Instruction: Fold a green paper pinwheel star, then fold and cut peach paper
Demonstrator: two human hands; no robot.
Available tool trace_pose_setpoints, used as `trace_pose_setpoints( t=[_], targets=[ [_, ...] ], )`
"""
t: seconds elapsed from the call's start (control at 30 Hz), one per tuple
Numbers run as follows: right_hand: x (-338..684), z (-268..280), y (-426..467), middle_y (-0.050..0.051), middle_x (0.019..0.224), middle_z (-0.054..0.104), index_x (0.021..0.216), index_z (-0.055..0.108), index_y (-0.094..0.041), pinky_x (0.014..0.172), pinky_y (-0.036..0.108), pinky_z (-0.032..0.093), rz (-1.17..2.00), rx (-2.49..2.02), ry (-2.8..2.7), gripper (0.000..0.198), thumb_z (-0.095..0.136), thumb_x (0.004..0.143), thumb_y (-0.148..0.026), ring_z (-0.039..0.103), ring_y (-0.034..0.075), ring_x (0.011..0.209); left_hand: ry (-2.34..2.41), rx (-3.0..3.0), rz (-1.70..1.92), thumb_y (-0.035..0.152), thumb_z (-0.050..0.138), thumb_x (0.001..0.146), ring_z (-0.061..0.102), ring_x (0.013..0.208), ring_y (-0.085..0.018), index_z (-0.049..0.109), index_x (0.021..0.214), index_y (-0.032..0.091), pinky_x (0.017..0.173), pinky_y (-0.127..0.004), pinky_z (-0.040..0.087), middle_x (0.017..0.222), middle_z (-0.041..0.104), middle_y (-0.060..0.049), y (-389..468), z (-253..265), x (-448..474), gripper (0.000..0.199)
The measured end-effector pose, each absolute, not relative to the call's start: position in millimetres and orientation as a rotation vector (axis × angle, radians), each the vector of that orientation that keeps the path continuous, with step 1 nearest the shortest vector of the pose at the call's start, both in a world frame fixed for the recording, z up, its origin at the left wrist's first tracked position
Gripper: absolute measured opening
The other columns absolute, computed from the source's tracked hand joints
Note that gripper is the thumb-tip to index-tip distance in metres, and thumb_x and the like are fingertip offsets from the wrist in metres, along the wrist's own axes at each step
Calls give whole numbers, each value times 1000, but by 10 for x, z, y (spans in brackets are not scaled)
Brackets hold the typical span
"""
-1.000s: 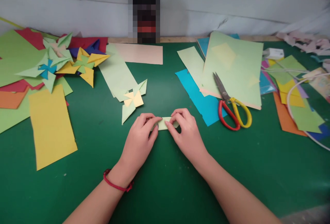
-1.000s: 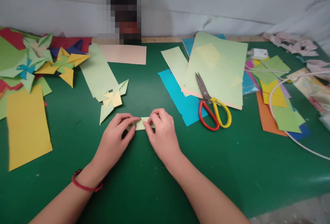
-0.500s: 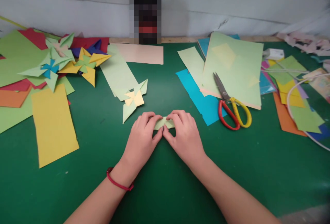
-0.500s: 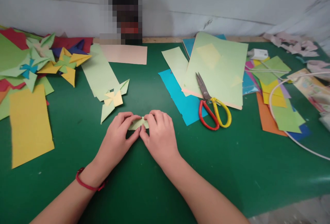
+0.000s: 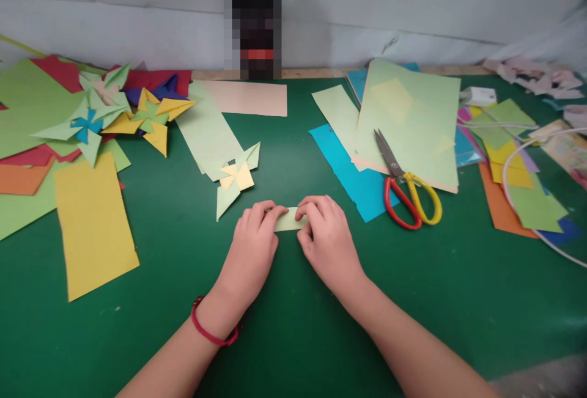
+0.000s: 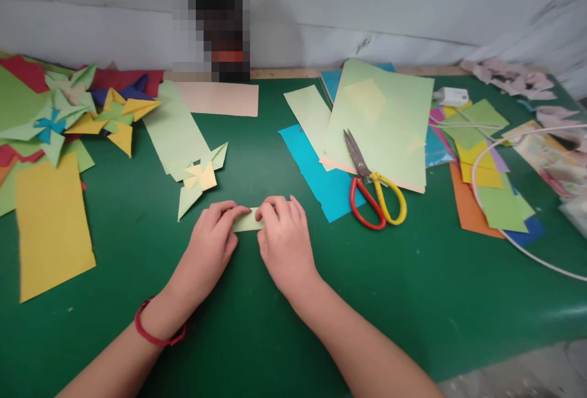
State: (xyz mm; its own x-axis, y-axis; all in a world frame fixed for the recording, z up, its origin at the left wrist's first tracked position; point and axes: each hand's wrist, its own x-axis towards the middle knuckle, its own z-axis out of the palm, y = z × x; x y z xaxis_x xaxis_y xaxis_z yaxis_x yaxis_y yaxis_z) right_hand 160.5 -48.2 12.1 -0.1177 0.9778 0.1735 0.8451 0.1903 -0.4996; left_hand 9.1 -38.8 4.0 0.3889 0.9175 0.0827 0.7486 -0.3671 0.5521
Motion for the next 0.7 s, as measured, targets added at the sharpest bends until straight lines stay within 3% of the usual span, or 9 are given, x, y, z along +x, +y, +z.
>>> trace_pose_setpoints(
  t=[0.3, 0.57, 0.7],
  targets=[
    [1646, 146, -467, 6, 92, 54, 85, 43, -22, 85, 40, 41, 531, -1664, -1875, 31, 37, 65, 2, 52, 22, 93, 1487, 1904, 756, 5, 42, 80, 52, 88, -17, 44, 105, 21, 79, -33, 46, 96, 52, -5, -389, 61, 103, 29],
    [1752, 167, -431, 5, 89, 59, 90, 51, -22, 80, 35, 44, 697, -1656, -1671, 31, 34, 75, 0, 55, 19, 88, 1487, 1923, 722, 19, 52, 83, 53, 86, -16, 44, 105, 21, 77, -31, 45, 96, 51, -4, -391, 64, 93, 23],
    [1802, 187, -384, 6, 96, 59, 92, 54, -22, 83, 37, 43, 595, -1605, -1681, 18, 42, 82, -12, 55, 20, 94, 1487, 1939, 722, 18, 53, 83, 52, 85, -16, 44, 104, 21, 76, -30, 45, 95, 51, -4, -389, 45, 89, 24]
  ],
)
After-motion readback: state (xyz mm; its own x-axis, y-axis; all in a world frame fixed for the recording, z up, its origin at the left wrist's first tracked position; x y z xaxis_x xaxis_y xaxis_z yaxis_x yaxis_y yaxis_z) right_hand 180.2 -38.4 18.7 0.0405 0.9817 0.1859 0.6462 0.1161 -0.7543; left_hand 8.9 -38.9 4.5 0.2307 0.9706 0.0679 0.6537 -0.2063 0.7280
